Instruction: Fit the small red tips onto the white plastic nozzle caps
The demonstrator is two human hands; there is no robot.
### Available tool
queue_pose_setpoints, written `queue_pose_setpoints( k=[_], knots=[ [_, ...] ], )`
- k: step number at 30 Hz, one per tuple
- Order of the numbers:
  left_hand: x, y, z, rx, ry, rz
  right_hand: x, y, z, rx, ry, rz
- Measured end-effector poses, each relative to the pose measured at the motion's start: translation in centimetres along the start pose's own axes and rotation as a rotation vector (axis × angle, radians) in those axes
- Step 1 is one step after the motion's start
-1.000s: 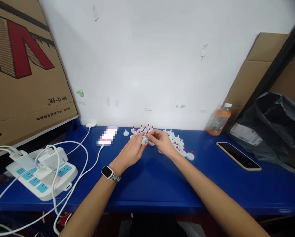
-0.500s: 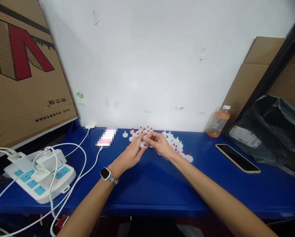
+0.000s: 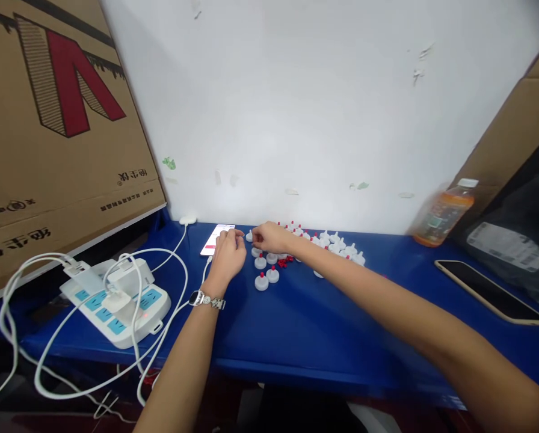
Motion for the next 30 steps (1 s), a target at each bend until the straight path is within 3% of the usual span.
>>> queue_pose_setpoints(
  k=[4, 9, 14, 18, 21, 23, 26, 30],
  knots=[
    [-0.4, 0.3, -1.1, 0.048, -0.057, -0.045, 0.2, -0.3, 0.3, 0.011, 0.095, -0.061],
    [-0.3, 0.4, -1.3, 0.033, -0.082, 0.007, 1.4, -2.2, 1.8, -0.124, 0.090, -0.058],
    [-0.5, 0.6, -1.0, 0.057, -0.132, -0.032, -0.2, -4.9, 2.2, -0.230, 0.129, -0.060],
    [-0.4, 0.6, 0.0, 0.018, -0.152, -0.046, -0.9, -5.0, 1.9, -0.215, 0.077, -0.032],
    [-0.3, 0.9, 1.5, -0.090, -0.128, 0.002, 0.5, -2.4, 1.9, -0.224, -0.070, 0.106],
    [-0.8, 1.2, 2.7, -0.173, -0.099, -0.026, 1.8, 0.5, 1.9, -0.224, -0.307, 0.236],
    [-2.1, 1.9, 4.4, -0.260, -0.098, -0.192, 3.1, 5.5, 1.7, -0.203, -0.549, 0.330],
    [-3.3, 2.6, 5.5, -0.320, -0.085, -0.363, 3.3, 10.7, 2.1, -0.323, -0.518, 0.428]
  ],
)
Point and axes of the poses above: each hand's wrist, its own y-axis away from the middle knuckle, its own x-axis out of the back of the hand, z = x × y, the point moved 4 cm from there along -y, towards the middle knuckle, and after that the axes turned 15 degrees about y, right-handed, at the moved point
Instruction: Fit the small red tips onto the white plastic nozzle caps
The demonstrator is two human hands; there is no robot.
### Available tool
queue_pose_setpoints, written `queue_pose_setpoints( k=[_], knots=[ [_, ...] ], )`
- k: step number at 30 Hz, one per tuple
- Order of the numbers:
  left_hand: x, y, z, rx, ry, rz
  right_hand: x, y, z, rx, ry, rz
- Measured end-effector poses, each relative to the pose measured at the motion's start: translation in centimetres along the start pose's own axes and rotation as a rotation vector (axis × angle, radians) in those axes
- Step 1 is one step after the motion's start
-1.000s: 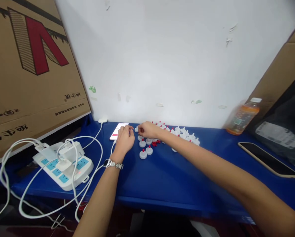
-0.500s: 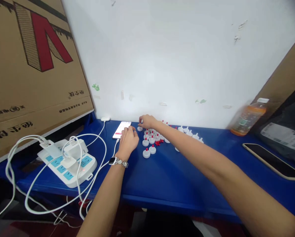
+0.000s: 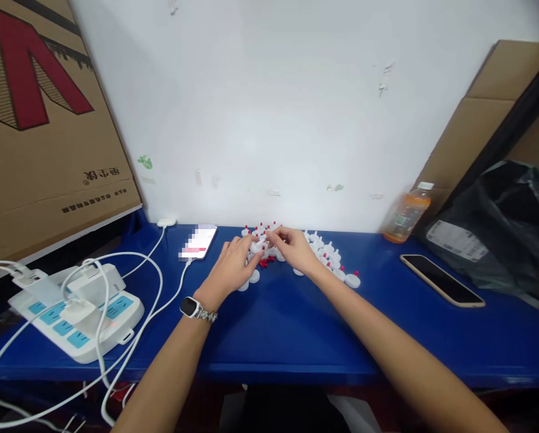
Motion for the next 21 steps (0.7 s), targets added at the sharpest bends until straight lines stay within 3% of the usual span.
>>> queue_pose_setpoints(
  k=[2, 7, 14, 17, 21],
  knots=[
    [-0.1, 0.0, 0.1, -0.013, 0.028, -0.006, 0.3, 1.2, 0.5, 0.027, 0.148, -0.001],
    [0.0, 0.2, -0.4, 0.019, 0.046, -0.006, -1.3, 2.4, 0.9, 0.154, 0.564, -0.215],
    [-0.3, -0.1, -1.0, 0.023, 0.031, -0.008, -2.6, 2.1, 0.5, 0.175, 0.750, -0.262],
    [-0.3, -0.2, -1.0, 0.018, 0.027, -0.012, -2.2, 1.9, 0.3, 0.145, 0.626, -0.222],
    [-0.2, -0.2, -0.2, -0.011, 0.052, 0.012, -0.8, 1.2, 0.2, -0.050, -0.016, 0.026]
  ],
)
Point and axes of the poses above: each hand's wrist, its own y-axis away from the middle knuckle, its own x-axis out of the back of the hand, z = x × y, the point moved 4 cm from there along -y, towards the middle knuckle, and after that the axes turned 15 degrees about y, right-handed, at the moved point
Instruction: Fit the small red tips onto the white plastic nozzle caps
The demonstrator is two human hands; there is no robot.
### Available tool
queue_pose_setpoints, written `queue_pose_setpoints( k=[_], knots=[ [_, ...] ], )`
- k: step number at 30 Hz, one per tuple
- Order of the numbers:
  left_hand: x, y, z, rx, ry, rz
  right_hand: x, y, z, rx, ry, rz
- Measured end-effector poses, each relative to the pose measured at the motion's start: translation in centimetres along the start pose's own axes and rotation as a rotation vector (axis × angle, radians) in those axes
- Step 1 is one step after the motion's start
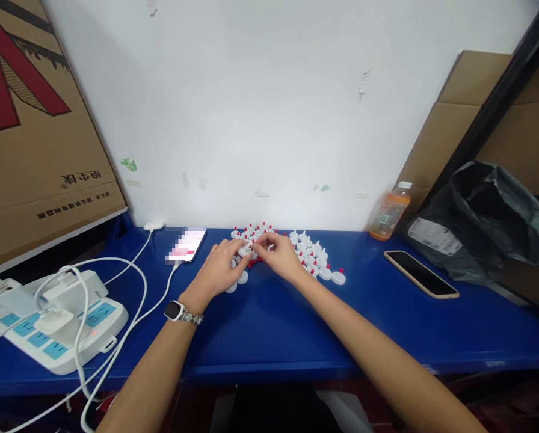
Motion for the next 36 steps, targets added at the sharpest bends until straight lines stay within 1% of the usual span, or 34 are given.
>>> queue_pose_setpoints(
  k=[2, 4, 6, 10, 13, 16, 19, 21, 23, 25, 27, 28, 30, 32, 34, 36],
  knots=[
    [-0.1, 0.0, 0.7, -0.025, 0.010, 0.000, 0.2, -0.3, 0.1, -0.097, -0.297, 0.106],
    [-0.3, 0.0, 1.2, -0.040, 0.008, -0.014, -0.2, -0.5, 0.1, -0.147, -0.433, 0.148],
    [-0.4, 0.0, 1.5, -0.048, -0.008, -0.028, -0.6, -0.5, 0.0, -0.167, -0.473, 0.151],
    [-0.4, 0.1, 1.9, -0.062, -0.036, -0.042, -1.0, -0.1, -0.1, -0.156, -0.544, 0.130],
    [-0.5, 0.2, 2.2, -0.080, -0.017, -0.070, -1.0, 0.3, 0.0, -0.150, -0.545, 0.128],
    [-0.7, 0.3, 2.4, -0.083, 0.011, -0.091, -1.1, 0.6, -0.2, -0.127, -0.495, 0.154],
    [-1.0, 0.5, 2.5, -0.071, 0.063, -0.077, -1.0, 1.1, -0.6, -0.078, -0.417, 0.213],
    [-1.2, 0.5, 2.6, -0.062, 0.118, -0.069, -0.7, 1.3, -1.0, -0.047, -0.369, 0.223],
    [-1.4, 0.3, 2.6, -0.054, 0.161, -0.060, -0.1, 1.4, -1.0, -0.031, -0.354, 0.192],
    [-1.6, 0.0, 2.7, -0.050, 0.172, -0.039, 0.9, 1.1, -0.6, -0.026, -0.373, 0.131],
    [-1.8, -0.7, 2.8, -0.049, 0.166, -0.033, 2.6, 0.5, 0.5, -0.034, -0.378, 0.096],
    [-1.9, -1.1, 2.9, -0.045, 0.160, -0.037, 3.7, 0.1, 1.2, -0.044, -0.357, 0.104],
    [-2.1, -2.2, 3.1, -0.032, 0.143, -0.063, 6.0, -1.2, 3.1, -0.072, -0.256, 0.176],
    [-2.3, -3.4, 3.4, -0.024, 0.111, -0.091, 7.9, -2.8, 5.3, -0.109, -0.066, 0.227],
    [-2.6, -4.6, 3.5, -0.027, 0.079, -0.108, 8.6, -4.7, 7.4, -0.157, 0.122, 0.225],
    [-3.2, -5.5, 3.5, -0.038, 0.065, -0.115, 8.3, -6.5, 9.4, -0.205, 0.350, 0.174]
  ],
)
Point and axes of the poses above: each hand's wrist, its own y-axis away from the middle knuckle, its own x-axis out of the back of the hand, z = x × y, the point moved 4 cm from there along -y, towards the middle knuckle, and after that the axes turned 15 degrees about y, right-handed, at the moved point
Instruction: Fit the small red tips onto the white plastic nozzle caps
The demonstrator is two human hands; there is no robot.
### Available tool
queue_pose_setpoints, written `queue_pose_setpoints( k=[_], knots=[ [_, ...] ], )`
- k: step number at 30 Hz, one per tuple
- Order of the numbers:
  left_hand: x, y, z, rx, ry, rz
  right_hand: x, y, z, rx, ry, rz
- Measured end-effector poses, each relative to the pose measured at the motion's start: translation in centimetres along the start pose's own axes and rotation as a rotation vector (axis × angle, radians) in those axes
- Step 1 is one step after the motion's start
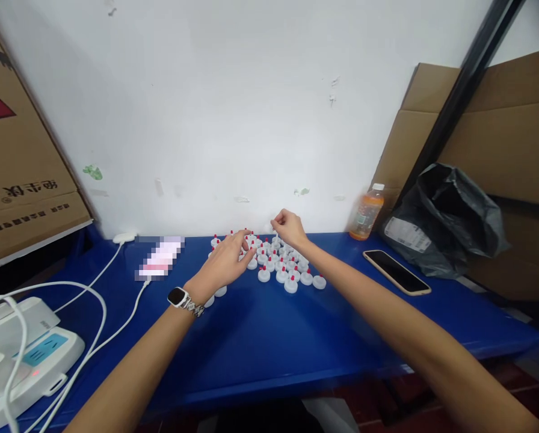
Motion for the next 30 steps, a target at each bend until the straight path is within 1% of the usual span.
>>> queue_pose_setpoints(
  k=[1, 2, 6, 8, 9, 11, 14, 17, 19, 21, 23, 25, 26, 27, 29, 30],
  knots=[
    [-0.2, -0.3, -0.1, -0.002, -0.001, 0.004, -0.9, -0.8, 0.4, 0.011, 0.103, -0.028],
    [-0.4, -0.5, -0.2, -0.002, 0.000, 0.015, -1.8, -1.5, 0.7, 0.015, 0.150, -0.046],
    [-0.8, 0.0, -0.7, 0.030, 0.026, 0.065, -5.2, -3.3, 1.1, 0.044, 0.232, -0.142],
    [-0.8, 0.4, -0.9, 0.039, 0.037, 0.067, -6.1, -3.7, 1.2, 0.057, 0.256, -0.201],
    [-0.8, 0.6, -1.1, 0.042, 0.038, 0.065, -6.2, -3.8, 1.3, 0.061, 0.264, -0.222],
    [-1.0, 0.7, -1.3, 0.045, 0.035, 0.057, -5.8, -3.7, 1.7, 0.057, 0.282, -0.229],
    [-1.5, 0.5, -1.3, 0.009, 0.041, 0.047, -4.2, -3.2, 2.6, 0.038, 0.322, -0.206],
    [-2.1, 0.2, -0.7, -0.031, 0.045, 0.039, -2.9, -2.4, 3.4, 0.025, 0.357, -0.243],
    [-2.3, 0.1, -0.3, -0.042, 0.039, 0.030, -2.4, -2.0, 3.6, 0.018, 0.353, -0.278],
    [-2.0, 0.2, 0.0, -0.053, 0.023, 0.042, -1.7, -1.7, 3.2, 0.018, 0.329, -0.283],
    [-1.4, 0.5, 0.3, -0.061, -0.002, 0.085, -0.6, -1.0, 2.3, 0.029, 0.292, -0.248],
    [-0.7, 1.0, 0.3, -0.070, -0.018, 0.131, 0.7, 0.2, 0.7, 0.063, 0.198, -0.185],
    [-0.4, 1.2, 0.3, -0.079, -0.018, 0.138, 1.4, 1.1, -0.3, 0.099, 0.075, -0.139],
    [-0.3, 1.4, 0.3, -0.089, -0.012, 0.131, 1.8, 2.2, -1.4, 0.145, -0.053, -0.136],
    [-0.3, 1.8, 0.1, -0.096, 0.021, 0.077, 2.0, 4.5, -3.5, 0.218, -0.255, -0.217],
    [-0.4, 1.9, -0.1, -0.090, 0.049, 0.036, 1.9, 5.6, -4.4, 0.239, -0.314, -0.257]
  ],
)
Point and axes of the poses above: each hand's wrist, its own y-axis away from the middle knuckle, its own x-axis out of the back of the hand, z = x × y, the point moved 4 cm from there along -y, towards the middle knuckle, and after that the axes turned 15 degrees about y, right-handed, at the moved point
